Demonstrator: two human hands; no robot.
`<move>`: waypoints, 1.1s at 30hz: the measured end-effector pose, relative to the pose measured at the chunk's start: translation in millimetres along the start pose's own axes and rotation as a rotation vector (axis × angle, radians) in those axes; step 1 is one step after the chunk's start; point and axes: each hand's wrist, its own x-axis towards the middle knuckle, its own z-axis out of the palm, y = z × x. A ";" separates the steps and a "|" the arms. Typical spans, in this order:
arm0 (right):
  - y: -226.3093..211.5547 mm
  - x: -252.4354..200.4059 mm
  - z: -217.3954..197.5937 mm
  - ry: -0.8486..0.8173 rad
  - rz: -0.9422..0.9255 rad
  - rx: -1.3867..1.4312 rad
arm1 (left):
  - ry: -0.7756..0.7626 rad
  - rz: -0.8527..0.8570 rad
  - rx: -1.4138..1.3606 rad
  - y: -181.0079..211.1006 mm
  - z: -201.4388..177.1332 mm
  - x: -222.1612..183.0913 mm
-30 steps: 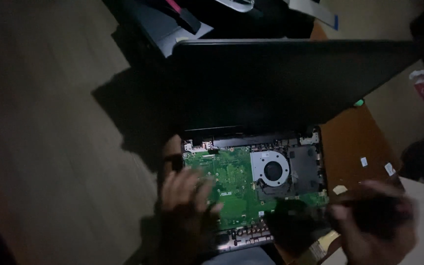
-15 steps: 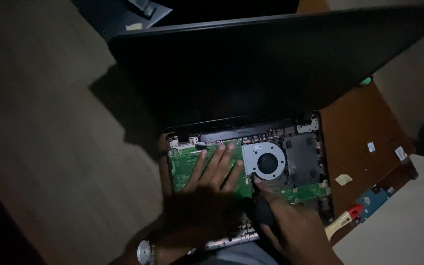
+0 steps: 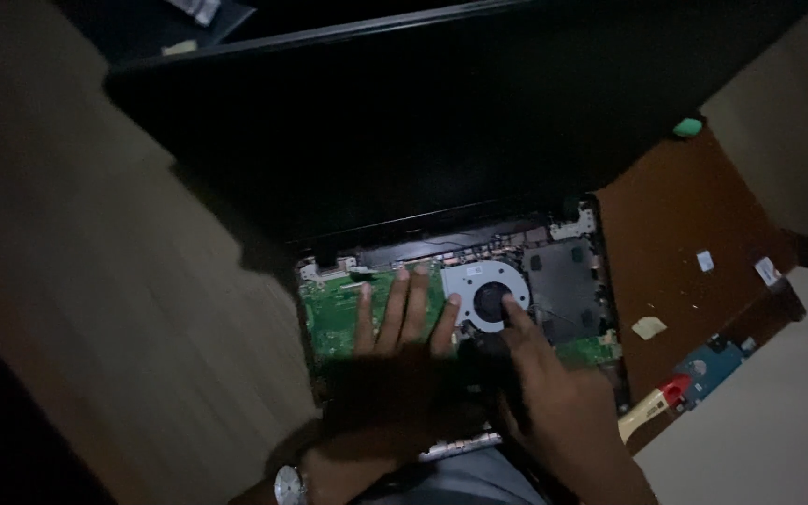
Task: A person is seen cleaning the internal components of a laptop with a brush and using a screwdriver to prepare for a hard drive installation.
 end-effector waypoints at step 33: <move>9.6 6.3 -22.7 -0.171 0.256 0.264 | -0.194 0.033 -0.040 -7.9 4.4 -9.8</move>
